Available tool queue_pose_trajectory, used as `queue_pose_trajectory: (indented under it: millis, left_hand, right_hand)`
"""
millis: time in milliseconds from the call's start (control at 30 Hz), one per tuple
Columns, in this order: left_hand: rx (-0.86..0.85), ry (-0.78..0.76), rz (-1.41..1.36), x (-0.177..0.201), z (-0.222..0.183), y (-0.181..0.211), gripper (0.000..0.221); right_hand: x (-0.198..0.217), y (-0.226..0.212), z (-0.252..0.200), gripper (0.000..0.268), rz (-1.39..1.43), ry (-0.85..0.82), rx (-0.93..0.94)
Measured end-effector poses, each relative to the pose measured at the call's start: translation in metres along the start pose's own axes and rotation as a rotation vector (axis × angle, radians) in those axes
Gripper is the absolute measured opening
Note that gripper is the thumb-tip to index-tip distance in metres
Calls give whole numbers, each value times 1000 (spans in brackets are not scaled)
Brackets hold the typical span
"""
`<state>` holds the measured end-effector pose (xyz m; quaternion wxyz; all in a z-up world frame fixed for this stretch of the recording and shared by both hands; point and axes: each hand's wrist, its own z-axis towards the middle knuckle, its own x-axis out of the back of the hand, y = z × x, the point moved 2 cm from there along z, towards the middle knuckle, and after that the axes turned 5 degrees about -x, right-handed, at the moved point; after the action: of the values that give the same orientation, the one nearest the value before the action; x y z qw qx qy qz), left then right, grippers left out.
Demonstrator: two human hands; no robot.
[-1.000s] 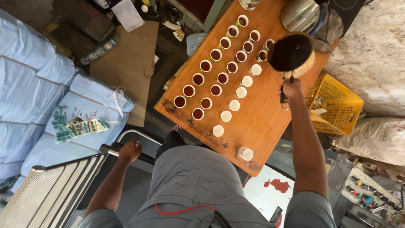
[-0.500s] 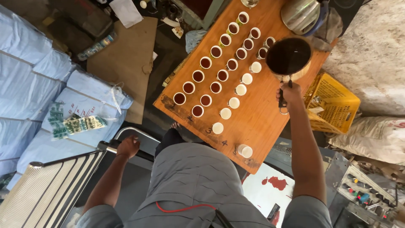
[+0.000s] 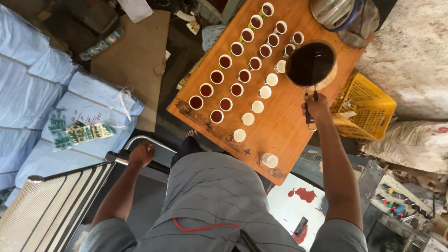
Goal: The recorder fills small paper cups with a brown liquid from a pot and interacts with a cup-making machine.
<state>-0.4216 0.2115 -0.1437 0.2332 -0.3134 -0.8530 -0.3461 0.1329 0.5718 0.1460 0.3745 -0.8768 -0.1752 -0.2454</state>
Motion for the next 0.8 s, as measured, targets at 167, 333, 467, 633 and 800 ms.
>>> queue_pose_trajectory:
  millis: [167,333,467,633,800]
  left_hand:
    - [-4,2,7,5,-4,6,45]
    - [-15,3,17,1,-1,1,45]
    - [-7,6,4,4,-5,3,46]
    - [23,-22,-3,9,-9,8,45]
    - [5,-8,-10,8,-8,5,45]
  right_hand:
    - [-2,-3,-5,15,-10,9,4]
    - [-3,-9,-10,15,-63,28,22]
    - [-1,-10,-9,15,-49,22,25]
    - [-1,-14,-17,14,-67,43,16]
    - [-5,-26,-33,17,-135,73,-16]
